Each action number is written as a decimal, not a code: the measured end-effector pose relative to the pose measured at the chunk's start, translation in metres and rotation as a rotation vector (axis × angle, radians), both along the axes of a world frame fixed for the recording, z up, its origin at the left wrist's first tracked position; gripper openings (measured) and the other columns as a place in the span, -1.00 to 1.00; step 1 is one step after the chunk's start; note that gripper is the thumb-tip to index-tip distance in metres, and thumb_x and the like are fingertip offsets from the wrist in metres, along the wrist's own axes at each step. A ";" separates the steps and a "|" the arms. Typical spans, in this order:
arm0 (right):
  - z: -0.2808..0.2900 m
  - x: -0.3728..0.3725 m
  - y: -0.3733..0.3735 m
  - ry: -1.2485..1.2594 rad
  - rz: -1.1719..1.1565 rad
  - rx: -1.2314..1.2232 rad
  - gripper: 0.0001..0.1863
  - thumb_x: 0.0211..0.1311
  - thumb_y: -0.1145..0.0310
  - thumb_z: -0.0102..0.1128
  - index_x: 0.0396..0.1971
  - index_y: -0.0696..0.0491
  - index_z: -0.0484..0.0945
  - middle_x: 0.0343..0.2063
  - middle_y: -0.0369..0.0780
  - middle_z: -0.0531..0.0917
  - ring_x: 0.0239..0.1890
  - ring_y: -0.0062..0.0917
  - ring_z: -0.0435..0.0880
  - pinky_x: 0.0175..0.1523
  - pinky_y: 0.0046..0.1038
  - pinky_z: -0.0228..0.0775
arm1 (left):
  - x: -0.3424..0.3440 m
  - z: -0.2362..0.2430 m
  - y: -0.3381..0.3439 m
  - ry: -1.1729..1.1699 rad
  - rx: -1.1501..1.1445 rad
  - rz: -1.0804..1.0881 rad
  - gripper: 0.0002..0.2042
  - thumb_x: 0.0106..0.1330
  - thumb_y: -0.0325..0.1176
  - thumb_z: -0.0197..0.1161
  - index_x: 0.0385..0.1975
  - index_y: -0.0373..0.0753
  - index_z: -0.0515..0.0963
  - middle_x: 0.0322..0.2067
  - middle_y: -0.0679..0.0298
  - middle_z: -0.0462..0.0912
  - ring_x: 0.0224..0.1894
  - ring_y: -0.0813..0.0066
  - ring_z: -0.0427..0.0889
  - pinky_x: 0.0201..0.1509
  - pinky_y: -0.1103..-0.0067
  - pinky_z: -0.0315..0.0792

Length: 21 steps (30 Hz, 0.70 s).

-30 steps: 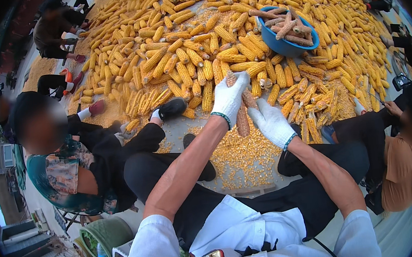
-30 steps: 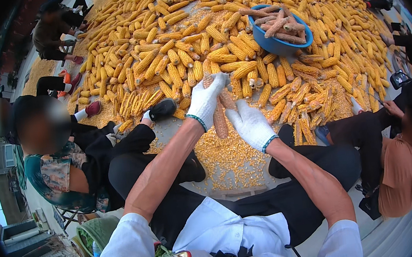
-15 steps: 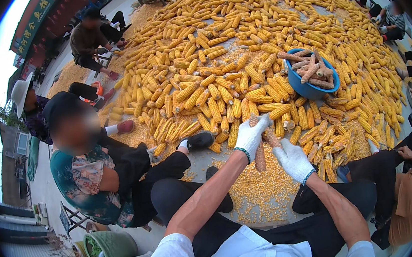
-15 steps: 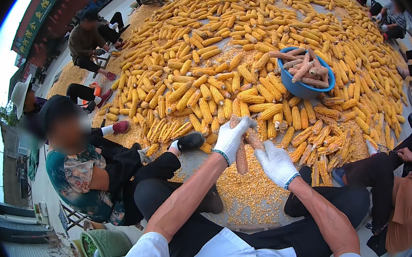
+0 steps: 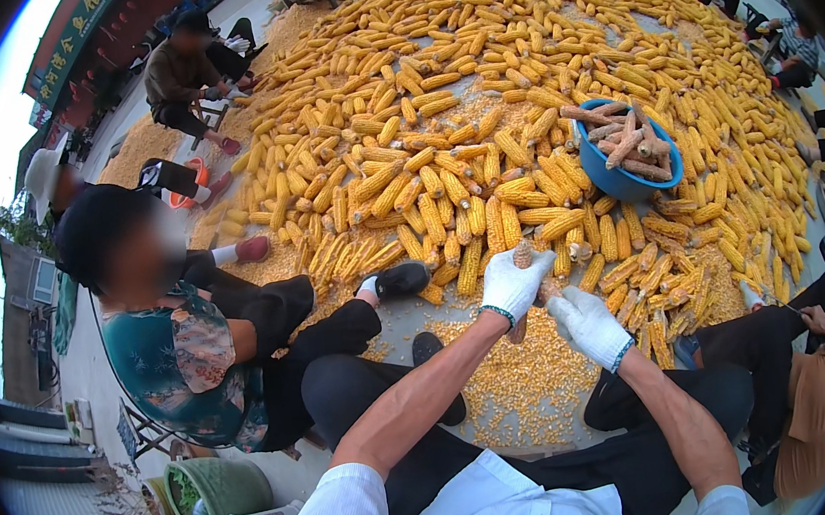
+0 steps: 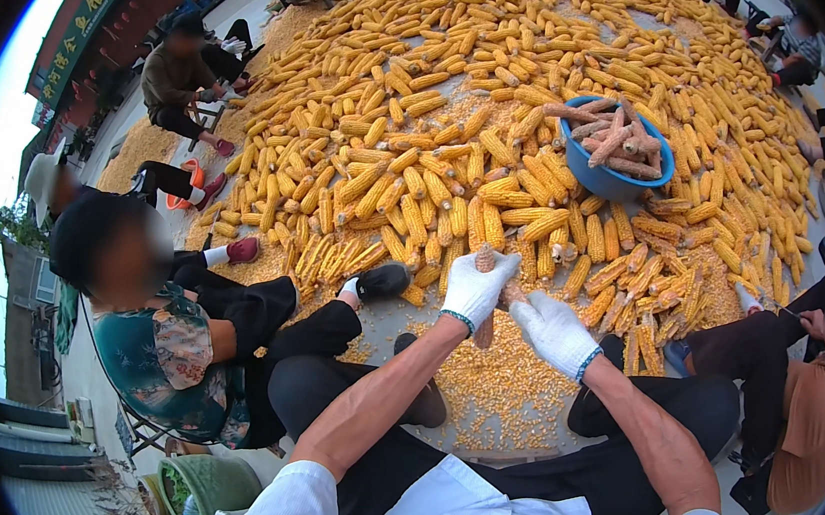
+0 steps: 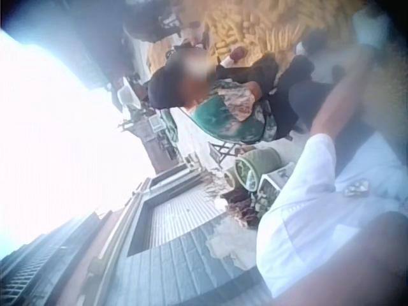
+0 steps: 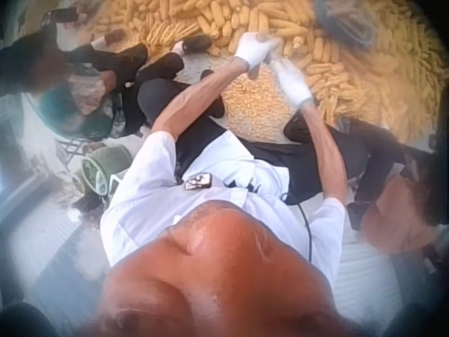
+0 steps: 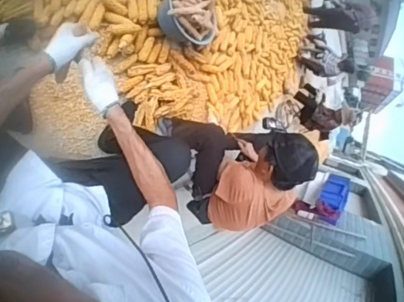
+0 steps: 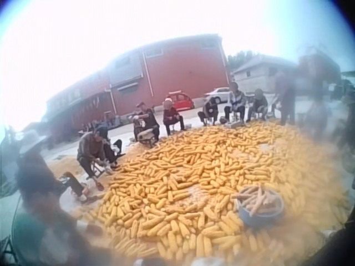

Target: The person sits on the ground and shells corn cobs by hand, removing kernels from the cob and placing the empty cobs into a blue basin. The task is performed continuously with other people also shelling corn nearby.

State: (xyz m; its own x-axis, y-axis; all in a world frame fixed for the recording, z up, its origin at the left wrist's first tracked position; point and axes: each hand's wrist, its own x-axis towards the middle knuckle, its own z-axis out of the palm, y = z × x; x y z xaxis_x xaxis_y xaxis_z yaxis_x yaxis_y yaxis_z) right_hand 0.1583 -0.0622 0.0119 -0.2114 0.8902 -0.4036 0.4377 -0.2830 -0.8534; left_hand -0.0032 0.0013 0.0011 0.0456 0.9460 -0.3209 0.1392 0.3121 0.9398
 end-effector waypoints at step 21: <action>0.023 -0.008 0.005 -0.557 0.134 0.223 -0.53 0.46 0.03 0.01 -0.15 0.24 0.47 -0.43 0.18 0.67 -0.28 0.08 0.70 -0.17 0.03 0.48 | 0.003 0.000 -0.003 0.347 0.211 -0.224 -0.48 0.26 0.05 0.34 0.02 -0.27 0.63 -0.12 0.04 0.74 -0.06 0.18 0.73 0.12 0.38 0.53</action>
State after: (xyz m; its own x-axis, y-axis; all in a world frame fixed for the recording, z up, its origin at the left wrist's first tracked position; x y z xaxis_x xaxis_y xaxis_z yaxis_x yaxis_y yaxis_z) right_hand 0.1500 -0.0573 0.0345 -0.1380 0.9464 -0.2921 0.8542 -0.0356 -0.5187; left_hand -0.0003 -0.0020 0.0009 0.1801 0.9713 -0.1552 0.4994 0.0457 0.8652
